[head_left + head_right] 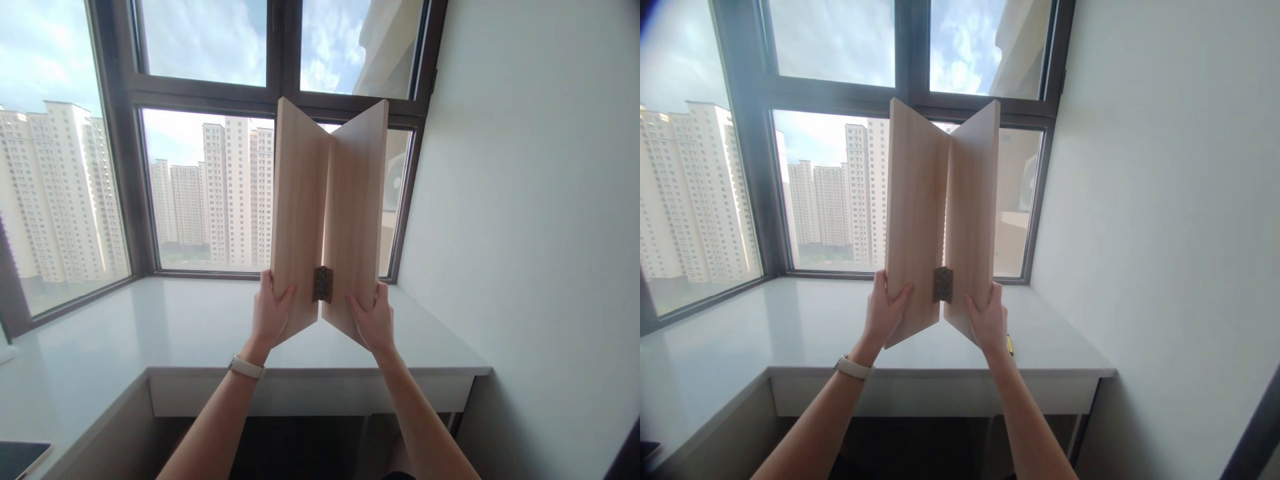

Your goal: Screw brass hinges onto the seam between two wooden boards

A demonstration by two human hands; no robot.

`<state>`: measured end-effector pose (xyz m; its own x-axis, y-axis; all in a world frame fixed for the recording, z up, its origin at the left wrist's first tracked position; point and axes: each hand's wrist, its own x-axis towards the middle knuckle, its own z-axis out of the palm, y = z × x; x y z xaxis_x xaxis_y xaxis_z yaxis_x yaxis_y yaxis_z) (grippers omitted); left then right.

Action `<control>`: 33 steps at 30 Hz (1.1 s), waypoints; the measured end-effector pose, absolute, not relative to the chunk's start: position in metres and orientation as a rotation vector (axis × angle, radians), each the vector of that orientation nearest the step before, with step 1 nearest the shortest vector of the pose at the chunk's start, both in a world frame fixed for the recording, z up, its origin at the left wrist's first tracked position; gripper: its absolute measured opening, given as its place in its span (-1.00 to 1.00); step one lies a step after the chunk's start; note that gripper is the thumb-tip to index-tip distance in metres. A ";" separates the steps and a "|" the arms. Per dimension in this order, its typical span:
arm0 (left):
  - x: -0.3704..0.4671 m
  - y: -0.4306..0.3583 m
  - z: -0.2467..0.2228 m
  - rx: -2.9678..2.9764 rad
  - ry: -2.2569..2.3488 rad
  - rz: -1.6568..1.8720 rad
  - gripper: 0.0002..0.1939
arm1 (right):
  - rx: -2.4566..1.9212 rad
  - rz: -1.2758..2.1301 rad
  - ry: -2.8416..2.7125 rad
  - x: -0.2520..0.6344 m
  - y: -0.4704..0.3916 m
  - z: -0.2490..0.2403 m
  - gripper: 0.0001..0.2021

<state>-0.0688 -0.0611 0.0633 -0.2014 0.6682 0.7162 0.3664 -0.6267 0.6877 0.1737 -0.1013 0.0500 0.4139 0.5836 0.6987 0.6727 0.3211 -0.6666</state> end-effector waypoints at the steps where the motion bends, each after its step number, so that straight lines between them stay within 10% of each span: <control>1: -0.076 -0.057 0.064 1.819 1.183 1.899 -0.62 | -1.297 -0.028 -1.256 0.183 -0.101 0.052 -0.50; 17: -0.108 -0.031 0.032 1.417 0.683 1.427 -0.29 | -1.049 0.773 -1.217 0.251 -0.085 0.008 -0.27; 33: -0.091 0.052 -0.100 1.070 0.932 1.077 -0.30 | -1.376 1.120 -1.110 0.281 -0.039 -0.079 -0.32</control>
